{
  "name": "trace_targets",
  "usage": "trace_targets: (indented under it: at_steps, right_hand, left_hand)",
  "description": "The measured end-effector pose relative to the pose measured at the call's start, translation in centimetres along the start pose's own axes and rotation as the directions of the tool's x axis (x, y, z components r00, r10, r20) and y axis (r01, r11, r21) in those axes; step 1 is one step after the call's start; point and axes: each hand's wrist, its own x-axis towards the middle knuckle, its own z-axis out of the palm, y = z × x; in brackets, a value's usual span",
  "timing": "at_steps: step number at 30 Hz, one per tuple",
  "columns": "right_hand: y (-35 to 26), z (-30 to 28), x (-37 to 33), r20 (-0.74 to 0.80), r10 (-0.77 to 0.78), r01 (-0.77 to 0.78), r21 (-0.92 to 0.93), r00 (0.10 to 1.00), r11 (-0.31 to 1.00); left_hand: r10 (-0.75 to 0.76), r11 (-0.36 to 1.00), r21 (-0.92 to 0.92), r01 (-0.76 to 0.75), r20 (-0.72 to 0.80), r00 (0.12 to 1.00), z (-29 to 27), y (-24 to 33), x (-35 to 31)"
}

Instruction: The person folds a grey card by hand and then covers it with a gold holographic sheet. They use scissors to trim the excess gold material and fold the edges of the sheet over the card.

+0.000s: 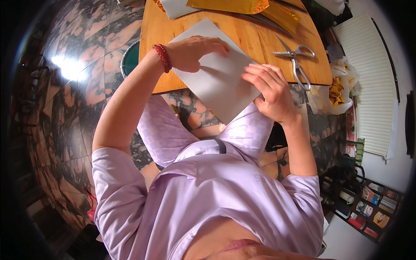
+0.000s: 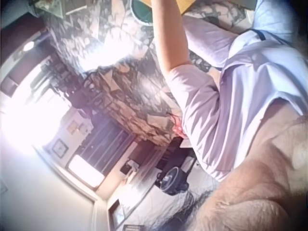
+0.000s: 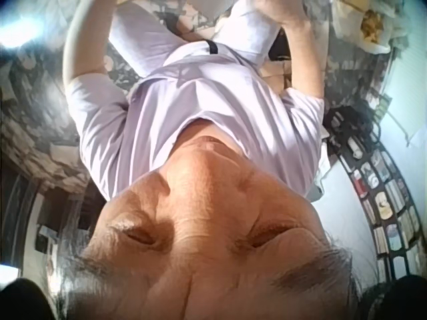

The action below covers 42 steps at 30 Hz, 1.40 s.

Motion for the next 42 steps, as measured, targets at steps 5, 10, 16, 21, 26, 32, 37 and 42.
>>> trace_targets:
  at_steps: [5,10,16,21,26,32,37,42]
  right_hand:
    - [1.1,0.4,0.3,0.009,0.077,-0.077,0.196,0.997,0.977]
    - [1.9,1.6,1.3,0.045,0.124,-0.129,0.521,0.991,0.844]
    - [2.1,4.0,2.7,0.297,0.343,-0.394,0.882,0.891,0.259]
    - [1.7,6.7,4.3,0.156,0.637,-0.512,0.747,0.755,0.423]
    - [2.3,7.4,5.2,0.044,0.656,-0.549,0.591,0.754,0.591]
    - [2.0,7.9,5.4,0.008,0.635,-0.579,0.419,0.772,0.699]
    - [1.8,7.6,5.4,0.048,0.671,-0.619,0.439,0.740,0.651]
    - [1.0,6.9,5.6,0.011,0.630,-0.559,0.475,0.776,0.680]
  left_hand:
    - [0.034,0.988,-0.152,-0.027,0.044,0.998,0.4,-0.3,-0.2]
    - [0.029,0.951,-0.309,-0.016,0.040,0.999,1.2,0.8,-0.7]
    - [0.037,0.940,-0.336,-0.054,-0.057,0.998,2.2,-0.4,-0.9]
    - [-0.081,0.633,-0.763,-0.131,-0.234,0.969,3.3,-1.4,-1.2]
    - [-0.321,0.517,-0.855,-0.041,-0.237,0.917,1.0,-3.1,-2.2]
    - [-0.432,0.704,-0.640,0.308,-0.042,0.901,-2.8,-4.1,-2.9]
    - [-0.507,0.862,-0.196,0.467,-0.345,0.790,-0.6,-3.0,-2.3]
    - [-0.581,0.812,-0.191,0.551,-0.356,0.732,0.0,-1.9,-2.5]
